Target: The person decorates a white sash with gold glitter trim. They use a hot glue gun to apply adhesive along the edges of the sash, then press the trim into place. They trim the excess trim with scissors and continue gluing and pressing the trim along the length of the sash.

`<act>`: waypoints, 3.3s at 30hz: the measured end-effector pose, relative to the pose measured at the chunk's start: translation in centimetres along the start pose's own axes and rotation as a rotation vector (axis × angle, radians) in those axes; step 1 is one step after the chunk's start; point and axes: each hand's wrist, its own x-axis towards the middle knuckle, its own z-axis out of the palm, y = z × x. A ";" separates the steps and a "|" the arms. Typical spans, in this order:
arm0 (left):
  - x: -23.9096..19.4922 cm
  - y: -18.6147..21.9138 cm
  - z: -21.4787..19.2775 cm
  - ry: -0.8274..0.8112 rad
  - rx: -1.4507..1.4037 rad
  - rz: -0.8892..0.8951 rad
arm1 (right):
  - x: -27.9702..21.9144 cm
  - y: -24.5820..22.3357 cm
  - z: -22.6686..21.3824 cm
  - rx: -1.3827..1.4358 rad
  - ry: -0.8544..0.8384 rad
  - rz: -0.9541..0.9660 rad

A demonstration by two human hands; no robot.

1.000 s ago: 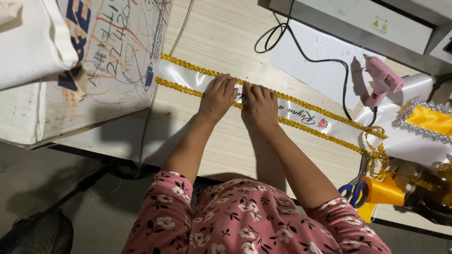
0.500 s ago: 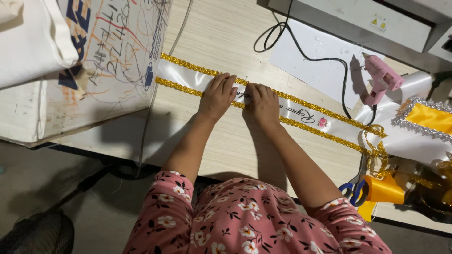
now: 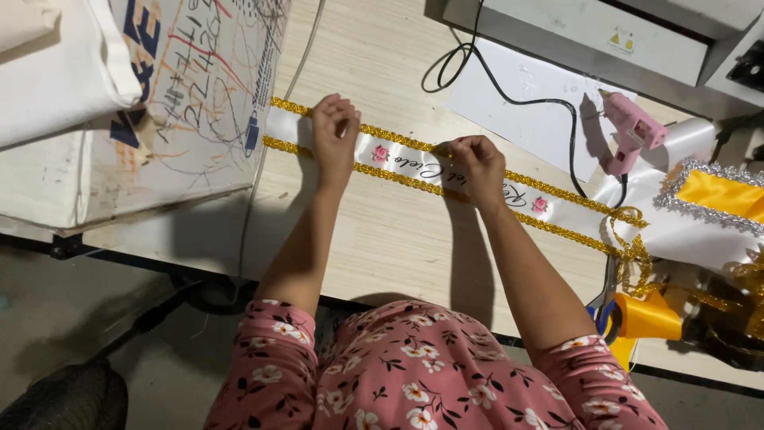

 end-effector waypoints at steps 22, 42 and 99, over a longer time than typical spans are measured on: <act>-3.7 1.3 -0.6 -0.396 1.164 0.583 | -2.9 2.2 5.0 -0.282 -0.022 -0.466; -3.5 2.2 -1.4 -0.360 1.067 0.598 | -0.2 0.8 1.6 0.572 -0.029 0.064; -5.7 7.2 1.3 -0.372 1.118 0.343 | -2.6 -2.0 3.0 -0.842 -0.195 -0.628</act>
